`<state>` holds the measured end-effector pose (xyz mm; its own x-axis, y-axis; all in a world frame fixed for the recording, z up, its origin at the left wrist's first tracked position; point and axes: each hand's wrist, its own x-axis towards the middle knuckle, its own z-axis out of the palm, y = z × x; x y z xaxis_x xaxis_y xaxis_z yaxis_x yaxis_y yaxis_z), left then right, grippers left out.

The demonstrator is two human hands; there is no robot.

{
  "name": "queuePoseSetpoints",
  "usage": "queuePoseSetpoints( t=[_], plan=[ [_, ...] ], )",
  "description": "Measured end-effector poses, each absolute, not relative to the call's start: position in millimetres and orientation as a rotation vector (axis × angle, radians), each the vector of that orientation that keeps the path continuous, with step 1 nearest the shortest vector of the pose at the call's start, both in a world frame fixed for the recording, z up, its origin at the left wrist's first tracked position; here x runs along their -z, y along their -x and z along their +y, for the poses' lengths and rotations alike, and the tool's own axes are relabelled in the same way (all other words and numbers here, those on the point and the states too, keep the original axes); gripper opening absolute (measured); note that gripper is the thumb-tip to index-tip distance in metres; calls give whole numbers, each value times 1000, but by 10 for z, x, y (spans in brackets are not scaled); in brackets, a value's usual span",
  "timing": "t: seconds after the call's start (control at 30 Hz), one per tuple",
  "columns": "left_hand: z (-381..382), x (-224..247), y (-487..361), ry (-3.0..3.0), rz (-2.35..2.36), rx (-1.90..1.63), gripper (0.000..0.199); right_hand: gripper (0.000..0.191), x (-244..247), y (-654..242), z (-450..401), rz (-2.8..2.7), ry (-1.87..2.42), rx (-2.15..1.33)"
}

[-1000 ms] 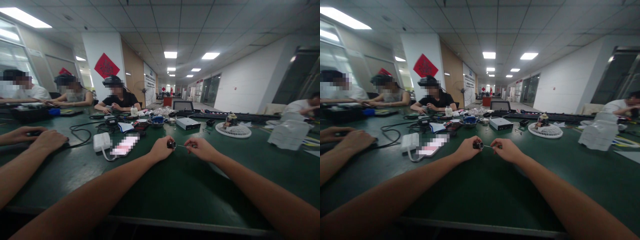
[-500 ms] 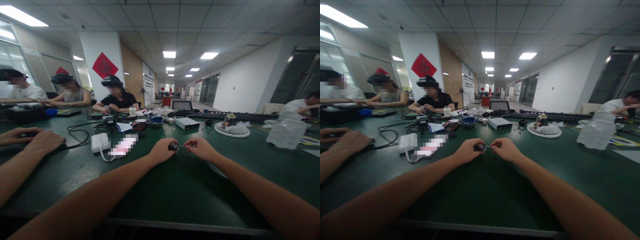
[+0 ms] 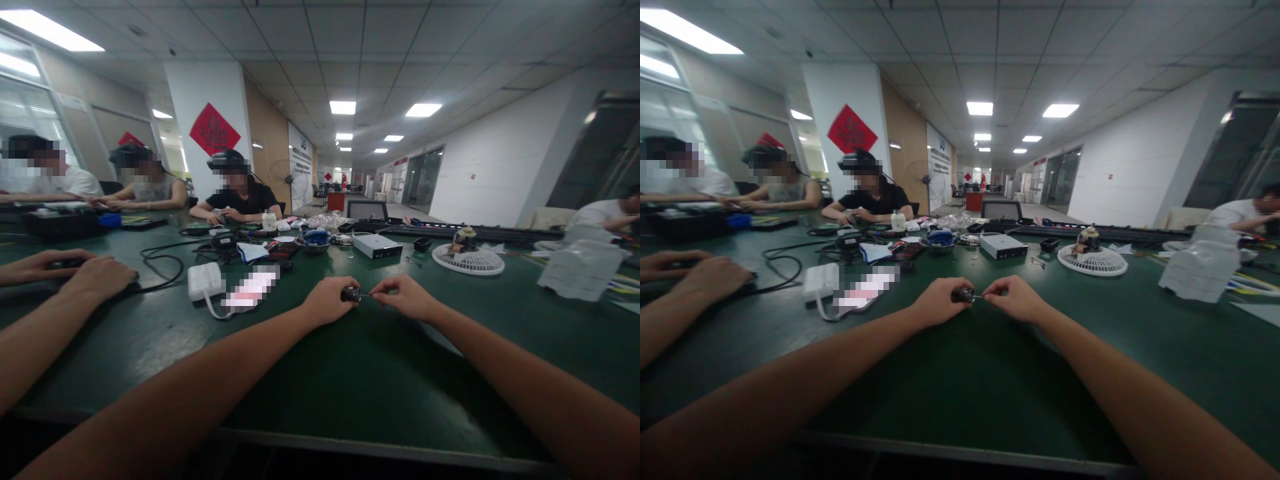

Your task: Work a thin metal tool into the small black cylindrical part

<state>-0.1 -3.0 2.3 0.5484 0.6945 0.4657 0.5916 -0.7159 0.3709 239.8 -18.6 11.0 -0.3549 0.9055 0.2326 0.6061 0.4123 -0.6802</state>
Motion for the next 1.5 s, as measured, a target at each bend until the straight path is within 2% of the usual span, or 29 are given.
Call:
queuePoseSetpoints(
  t=[0.17,0.4,0.57,0.73,0.93,1.0,1.17,1.33,1.5],
  plan=[
    [15,8,2,-2585,1120,-906,32,19,-122,-2355,-206,-2132,1372,-369],
    [-30,-26,5,-2587,1087,-882,36,23,-133,-2403,-198,-2120,1246,-607],
    [-40,-31,-7,-2607,1102,-903,36,20,-137,-2376,-198,-2127,1364,-443],
    [-60,-44,-8,-2656,1066,-916,34,21,-152,-2355,-217,-2139,1280,-550],
    [-81,-46,-31,-2706,1090,-937,33,20,-147,-2342,-225,-2194,1385,-467],
    [-71,-33,-35,-2682,1139,-954,32,23,-170,-2323,-248,-2242,1439,-429],
    [21,27,-9,-2525,1346,-1009,30,36,-227,-2373,-240,-2132,1717,-51],
    [70,48,19,-2491,1412,-963,30,41,-150,-2460,-147,-2104,1723,-88],
    [23,12,4,-2532,1373,-922,32,24,-51,-2391,-111,-2173,1679,-221]
  ],
)
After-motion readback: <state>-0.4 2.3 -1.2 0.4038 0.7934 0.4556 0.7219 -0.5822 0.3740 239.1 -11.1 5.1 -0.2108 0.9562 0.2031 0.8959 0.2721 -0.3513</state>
